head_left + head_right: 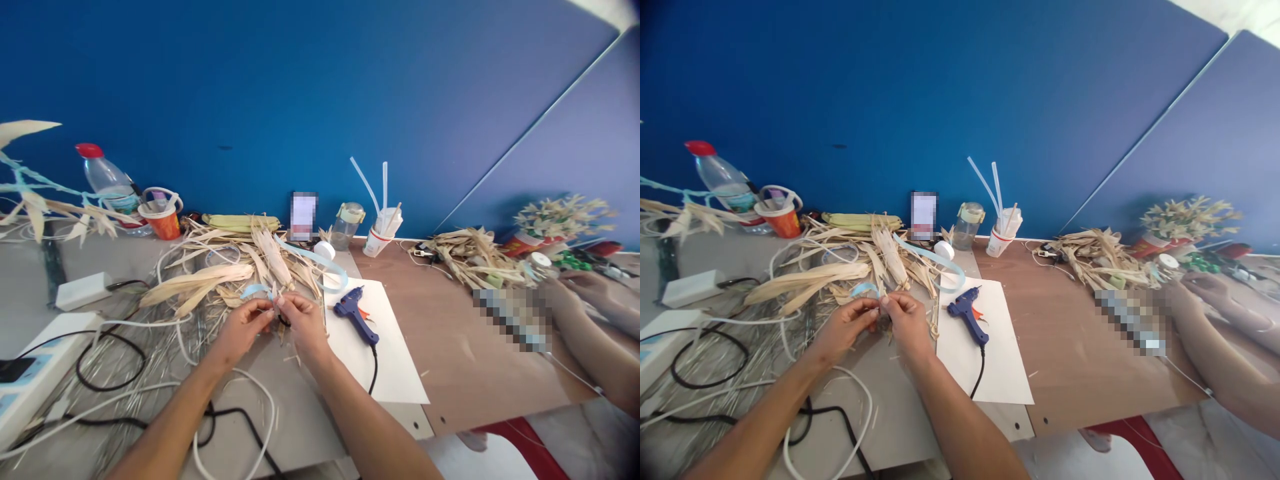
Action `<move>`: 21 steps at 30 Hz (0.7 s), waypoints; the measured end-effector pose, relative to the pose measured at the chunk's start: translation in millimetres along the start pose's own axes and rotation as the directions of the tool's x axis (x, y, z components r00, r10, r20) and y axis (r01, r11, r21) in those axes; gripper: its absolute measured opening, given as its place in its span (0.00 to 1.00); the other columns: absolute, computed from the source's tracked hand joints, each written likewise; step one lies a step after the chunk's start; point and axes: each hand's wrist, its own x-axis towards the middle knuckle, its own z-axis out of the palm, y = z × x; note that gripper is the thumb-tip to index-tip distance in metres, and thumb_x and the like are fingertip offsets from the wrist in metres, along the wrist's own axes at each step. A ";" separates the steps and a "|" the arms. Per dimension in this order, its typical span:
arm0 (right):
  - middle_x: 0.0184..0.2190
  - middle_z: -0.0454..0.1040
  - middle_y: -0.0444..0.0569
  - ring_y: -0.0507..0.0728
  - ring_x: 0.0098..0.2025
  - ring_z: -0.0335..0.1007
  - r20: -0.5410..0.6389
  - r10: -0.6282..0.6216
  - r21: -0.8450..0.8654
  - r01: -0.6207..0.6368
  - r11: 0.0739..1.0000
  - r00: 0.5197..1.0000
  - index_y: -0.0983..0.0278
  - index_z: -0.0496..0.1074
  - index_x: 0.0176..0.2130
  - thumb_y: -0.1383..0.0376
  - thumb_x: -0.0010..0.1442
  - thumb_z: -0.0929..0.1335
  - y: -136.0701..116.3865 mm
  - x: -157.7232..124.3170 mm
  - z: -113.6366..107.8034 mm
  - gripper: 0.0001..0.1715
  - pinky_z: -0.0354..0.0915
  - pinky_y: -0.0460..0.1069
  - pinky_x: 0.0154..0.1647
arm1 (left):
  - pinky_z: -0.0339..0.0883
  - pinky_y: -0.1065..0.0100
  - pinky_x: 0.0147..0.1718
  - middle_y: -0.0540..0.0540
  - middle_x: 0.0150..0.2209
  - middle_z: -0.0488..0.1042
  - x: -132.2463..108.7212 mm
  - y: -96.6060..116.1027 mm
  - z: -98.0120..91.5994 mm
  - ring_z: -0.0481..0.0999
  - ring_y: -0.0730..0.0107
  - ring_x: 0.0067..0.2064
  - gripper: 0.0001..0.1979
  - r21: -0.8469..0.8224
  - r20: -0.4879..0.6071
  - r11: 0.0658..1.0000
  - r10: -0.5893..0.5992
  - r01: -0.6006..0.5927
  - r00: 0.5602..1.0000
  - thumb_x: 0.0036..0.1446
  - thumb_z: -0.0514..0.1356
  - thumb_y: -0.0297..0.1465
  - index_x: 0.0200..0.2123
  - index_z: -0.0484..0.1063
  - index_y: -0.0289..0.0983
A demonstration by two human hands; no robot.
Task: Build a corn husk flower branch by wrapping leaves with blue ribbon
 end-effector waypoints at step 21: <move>0.28 0.68 0.46 0.52 0.32 0.66 -0.022 0.004 -0.227 -0.009 0.974 1.000 0.63 0.74 0.21 0.66 0.50 0.69 -2.4 3.0 -2.2 0.09 0.62 0.46 0.32 | 0.57 0.72 0.23 0.51 0.25 0.72 7.2 -13.0 -13.6 0.63 0.77 0.21 0.11 -0.226 -0.157 0.972 0.034 -0.069 0.987 0.48 0.63 0.38 0.29 0.67 0.37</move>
